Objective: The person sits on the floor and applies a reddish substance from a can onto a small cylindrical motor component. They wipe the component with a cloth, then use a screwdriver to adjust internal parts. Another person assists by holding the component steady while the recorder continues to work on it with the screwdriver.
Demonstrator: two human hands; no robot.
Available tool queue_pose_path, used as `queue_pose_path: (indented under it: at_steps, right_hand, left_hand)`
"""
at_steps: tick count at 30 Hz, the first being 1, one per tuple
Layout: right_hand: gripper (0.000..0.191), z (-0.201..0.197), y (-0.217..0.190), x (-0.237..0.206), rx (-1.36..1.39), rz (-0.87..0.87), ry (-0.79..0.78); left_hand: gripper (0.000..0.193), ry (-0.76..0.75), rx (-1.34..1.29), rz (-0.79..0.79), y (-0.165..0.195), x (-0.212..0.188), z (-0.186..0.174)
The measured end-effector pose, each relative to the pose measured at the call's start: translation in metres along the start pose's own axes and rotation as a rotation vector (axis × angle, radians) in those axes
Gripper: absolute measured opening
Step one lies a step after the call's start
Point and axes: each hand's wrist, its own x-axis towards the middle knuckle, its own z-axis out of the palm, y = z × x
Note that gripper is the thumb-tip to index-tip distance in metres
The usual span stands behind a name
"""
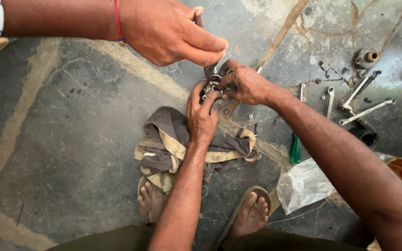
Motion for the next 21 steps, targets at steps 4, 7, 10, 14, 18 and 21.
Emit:
queue_pose_path:
  at_steps: [4, 7, 10, 14, 18, 21]
  right_hand:
    - [0.026, -0.006, 0.004, -0.003, -0.079, -0.156, 0.041]
    - [0.033, -0.02, 0.013, -0.016, 0.28, 0.192, 0.274]
    - [0.067, -0.024, 0.021, -0.029, -0.096, 0.697, 0.342]
    - [0.084, -0.001, 0.022, -0.035, -0.014, 0.638, 0.43]
    - [0.078, 0.008, 0.021, -0.03, 0.031, 0.683, 0.472]
    - [0.074, 0.003, 0.019, -0.033, 0.333, 0.544, 0.626]
  left_hand:
    - [0.04, -0.008, 0.024, -0.045, 0.004, -0.002, 0.003]
    - [0.039, 0.017, 0.028, -0.056, 0.006, -0.005, 0.003]
    - [0.037, 0.058, 0.018, -0.055, 0.006, -0.004, 0.006]
    - [0.034, 0.076, 0.021, -0.059, 0.005, -0.005, 0.01]
    - [0.032, 0.099, 0.032, -0.054, 0.005, -0.007, 0.012]
    - [0.034, 0.098, 0.052, -0.043, 0.004, -0.009, 0.012]
